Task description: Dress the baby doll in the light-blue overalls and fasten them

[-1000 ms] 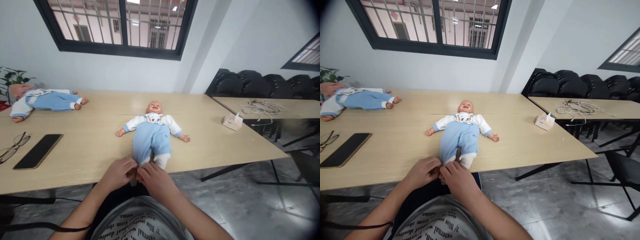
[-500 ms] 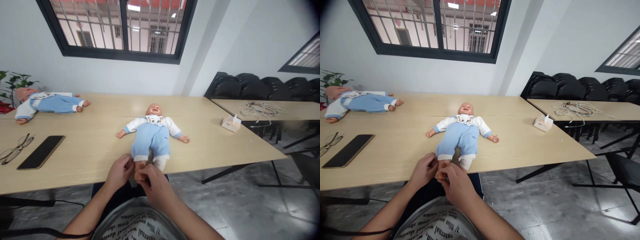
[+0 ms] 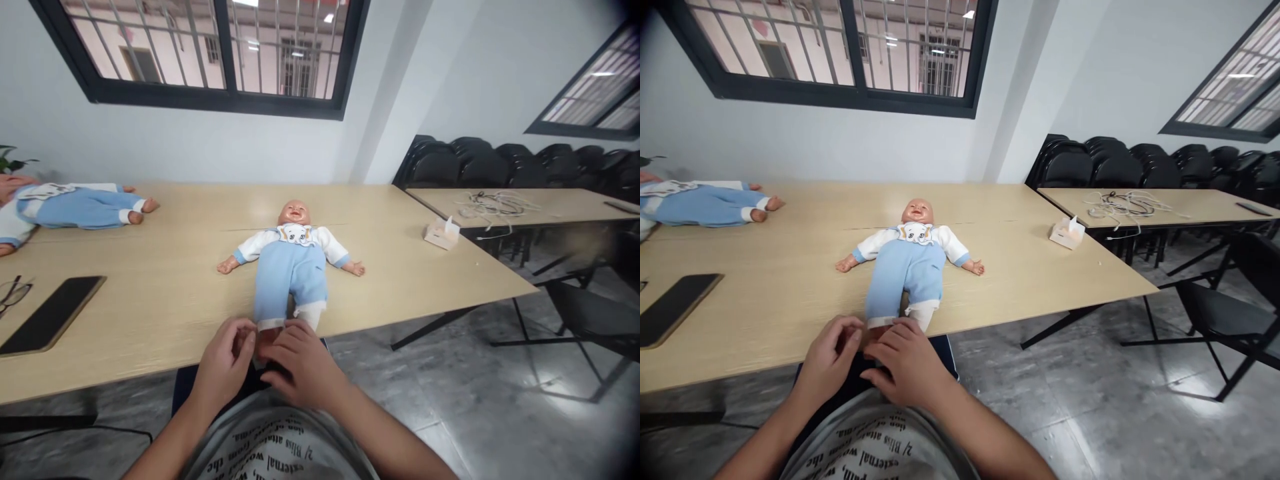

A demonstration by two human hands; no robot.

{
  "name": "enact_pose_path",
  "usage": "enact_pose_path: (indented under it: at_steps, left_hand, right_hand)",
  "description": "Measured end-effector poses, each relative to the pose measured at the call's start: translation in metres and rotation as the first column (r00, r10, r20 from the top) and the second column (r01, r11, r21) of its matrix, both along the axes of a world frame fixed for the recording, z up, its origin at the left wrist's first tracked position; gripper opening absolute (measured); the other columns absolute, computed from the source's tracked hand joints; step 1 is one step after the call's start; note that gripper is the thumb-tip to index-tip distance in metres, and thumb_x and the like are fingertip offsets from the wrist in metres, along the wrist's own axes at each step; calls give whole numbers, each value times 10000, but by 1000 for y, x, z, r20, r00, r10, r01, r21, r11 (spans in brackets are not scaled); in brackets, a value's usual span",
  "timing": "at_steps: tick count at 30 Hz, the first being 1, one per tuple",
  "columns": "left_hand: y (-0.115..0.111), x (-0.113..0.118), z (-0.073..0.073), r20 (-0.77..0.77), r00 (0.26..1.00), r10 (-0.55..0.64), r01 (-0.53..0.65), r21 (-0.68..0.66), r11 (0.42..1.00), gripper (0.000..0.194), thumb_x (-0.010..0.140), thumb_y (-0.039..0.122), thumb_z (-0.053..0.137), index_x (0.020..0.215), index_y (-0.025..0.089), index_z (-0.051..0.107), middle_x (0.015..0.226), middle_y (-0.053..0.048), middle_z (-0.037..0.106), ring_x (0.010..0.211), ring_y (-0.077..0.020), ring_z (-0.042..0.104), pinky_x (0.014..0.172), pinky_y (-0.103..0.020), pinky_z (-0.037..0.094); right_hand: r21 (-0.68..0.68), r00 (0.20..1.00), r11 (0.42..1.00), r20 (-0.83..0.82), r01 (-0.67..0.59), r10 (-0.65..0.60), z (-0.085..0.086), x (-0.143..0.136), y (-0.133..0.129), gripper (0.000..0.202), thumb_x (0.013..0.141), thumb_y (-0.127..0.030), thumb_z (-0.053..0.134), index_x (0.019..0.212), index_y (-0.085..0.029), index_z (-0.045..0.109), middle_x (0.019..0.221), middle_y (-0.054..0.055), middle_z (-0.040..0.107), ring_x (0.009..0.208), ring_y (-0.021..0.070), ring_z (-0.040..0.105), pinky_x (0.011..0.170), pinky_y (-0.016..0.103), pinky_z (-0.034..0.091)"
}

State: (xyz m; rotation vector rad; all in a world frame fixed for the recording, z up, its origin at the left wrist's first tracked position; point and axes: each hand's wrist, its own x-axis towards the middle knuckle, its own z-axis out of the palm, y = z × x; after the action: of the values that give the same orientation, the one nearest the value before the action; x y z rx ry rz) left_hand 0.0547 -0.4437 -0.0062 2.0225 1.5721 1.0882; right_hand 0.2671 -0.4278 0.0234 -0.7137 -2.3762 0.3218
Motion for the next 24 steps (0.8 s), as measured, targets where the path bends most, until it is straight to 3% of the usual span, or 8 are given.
enact_pose_path:
  at_steps: [2,4,6,8,12,15,21,24]
  left_hand:
    - [-2,9,10,-73,993,-90,96,83,992,185,1026,332,523,1169,241,596,1055,-56,676,927,-202,657,789,-329,527]
    - [-2,22,17,-237,943,-233,275,161,948,276,991,373,609,1242,260,606,1113,-67,680,1019,-236,649,872,-370,525]
    - [0,35,20,-377,864,-332,423,189,886,378,953,397,677,1299,263,603,1147,-78,681,1075,-267,631,941,-421,507]
    - [3,45,18,-447,803,-394,507,168,845,418,950,355,690,1342,257,582,1177,-82,680,1089,-274,622,956,-445,495]
    - [7,54,8,-442,793,-419,524,144,840,271,984,195,620,1250,247,608,1164,-60,698,1059,-253,627,930,-433,478]
    - [9,51,1,-374,829,-417,505,177,845,148,1007,197,590,1144,231,632,1113,-55,719,1023,-234,645,924,-418,471]
    - [12,41,-6,-259,900,-350,415,263,871,166,1009,260,605,1168,237,647,1084,-54,741,1006,-218,670,952,-408,489]
    - [12,38,-7,-262,886,-382,448,281,849,176,1006,255,615,1179,230,640,1088,-49,746,1038,-215,661,985,-404,478]
  right_hand:
    - [-5,988,998,-141,65,-66,3,21,7,173,991,-310,573,1116,-224,656,971,52,710,935,219,625,918,414,470]
    - [-1,943,966,-218,258,-252,-1,44,16,169,994,-242,527,1094,-217,660,935,67,709,896,227,628,830,400,474]
    - [15,894,909,-189,416,-406,-11,64,27,158,991,-233,540,1085,-206,664,925,79,711,892,241,631,817,402,470]
    - [59,870,870,-110,489,-481,-24,76,36,156,990,-251,565,1094,-195,667,938,83,719,898,248,631,827,403,464]
    - [140,822,812,-39,567,-568,-37,77,44,143,996,-264,578,1073,-186,670,949,77,733,877,238,624,825,387,440]
    - [185,809,790,-53,584,-586,-37,69,41,120,999,-224,560,1019,-180,671,882,68,719,832,227,606,800,373,424]
    - [226,909,885,1,407,-418,-49,58,7,184,964,-140,541,816,-210,626,697,19,600,701,196,531,700,338,396]
    - [124,876,867,-78,482,-475,-50,57,-6,146,958,-142,534,859,-211,616,760,34,628,739,204,558,704,340,419]
